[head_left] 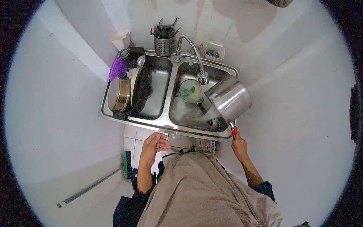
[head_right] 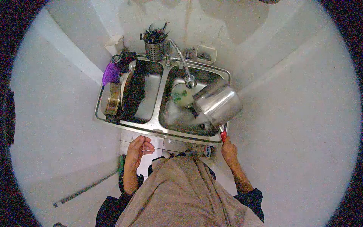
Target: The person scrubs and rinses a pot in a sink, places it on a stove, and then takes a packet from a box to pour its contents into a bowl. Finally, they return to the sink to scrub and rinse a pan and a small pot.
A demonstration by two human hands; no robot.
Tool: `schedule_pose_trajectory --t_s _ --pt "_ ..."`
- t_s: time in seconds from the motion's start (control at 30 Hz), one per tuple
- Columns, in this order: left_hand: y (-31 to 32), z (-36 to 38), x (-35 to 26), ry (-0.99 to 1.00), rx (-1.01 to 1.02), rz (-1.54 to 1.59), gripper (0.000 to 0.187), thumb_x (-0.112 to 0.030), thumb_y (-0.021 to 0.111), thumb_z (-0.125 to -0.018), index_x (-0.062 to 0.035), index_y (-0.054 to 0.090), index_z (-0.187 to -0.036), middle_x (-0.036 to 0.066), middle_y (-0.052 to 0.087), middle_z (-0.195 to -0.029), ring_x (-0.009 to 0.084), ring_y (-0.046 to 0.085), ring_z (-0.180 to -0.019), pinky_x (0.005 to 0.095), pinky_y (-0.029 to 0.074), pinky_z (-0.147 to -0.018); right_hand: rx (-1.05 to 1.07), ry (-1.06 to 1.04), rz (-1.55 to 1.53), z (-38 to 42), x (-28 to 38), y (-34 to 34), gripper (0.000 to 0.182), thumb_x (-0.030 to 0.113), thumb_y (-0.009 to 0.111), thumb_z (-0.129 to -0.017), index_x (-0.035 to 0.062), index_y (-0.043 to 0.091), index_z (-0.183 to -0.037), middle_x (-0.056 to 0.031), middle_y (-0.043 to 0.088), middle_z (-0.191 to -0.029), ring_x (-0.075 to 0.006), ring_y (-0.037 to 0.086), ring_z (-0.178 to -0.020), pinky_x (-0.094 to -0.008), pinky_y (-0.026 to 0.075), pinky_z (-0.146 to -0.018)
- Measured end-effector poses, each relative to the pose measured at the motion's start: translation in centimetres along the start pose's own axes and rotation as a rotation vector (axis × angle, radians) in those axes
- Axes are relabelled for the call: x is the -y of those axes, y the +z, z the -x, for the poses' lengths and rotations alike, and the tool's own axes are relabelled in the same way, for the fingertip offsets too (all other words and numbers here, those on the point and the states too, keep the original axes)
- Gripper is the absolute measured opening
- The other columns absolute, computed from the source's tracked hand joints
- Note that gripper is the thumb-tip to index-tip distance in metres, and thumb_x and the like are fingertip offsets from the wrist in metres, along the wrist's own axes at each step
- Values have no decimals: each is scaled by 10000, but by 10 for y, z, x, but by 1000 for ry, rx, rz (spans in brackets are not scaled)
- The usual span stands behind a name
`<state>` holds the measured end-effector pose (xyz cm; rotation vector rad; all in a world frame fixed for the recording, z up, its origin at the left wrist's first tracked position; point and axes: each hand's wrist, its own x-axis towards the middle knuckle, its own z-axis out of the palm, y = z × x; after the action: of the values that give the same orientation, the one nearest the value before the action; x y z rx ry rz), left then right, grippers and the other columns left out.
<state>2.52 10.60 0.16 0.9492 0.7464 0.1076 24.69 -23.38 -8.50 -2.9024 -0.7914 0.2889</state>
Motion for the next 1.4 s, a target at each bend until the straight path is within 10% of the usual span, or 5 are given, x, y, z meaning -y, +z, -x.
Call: schedule_pose_trajectory --t_s 0.3,0.6,1.4 --pt "-1 9 -1 28 -22 12 365 -368 483 -897 -13 551 -948 108 635 -743 198 639 -667 314 528 -603 -18 -38 -226 -21 27 -41 295 156 604 -766 4 463 -976 -200 611 -726 -352 610 -604 -440 486 -564" --pt "-5 18 -4 25 -39 50 315 -311 453 -923 -11 549 -938 104 631 -756 170 632 -661 280 528 -611 656 392 -1397 -40 77 -98 121 140 603 -802 65 522 -854 0 492 -526 -97 445 -350 -257 367 -321" --pt "4 29 -13 47 -99 -3 383 -403 471 -894 -29 544 -941 103 617 -732 204 625 -662 309 507 -600 1092 292 -1958 -52 98 -38 176 37 579 -778 65 469 -912 20 401 -494 -90 373 -334 -241 311 -312"
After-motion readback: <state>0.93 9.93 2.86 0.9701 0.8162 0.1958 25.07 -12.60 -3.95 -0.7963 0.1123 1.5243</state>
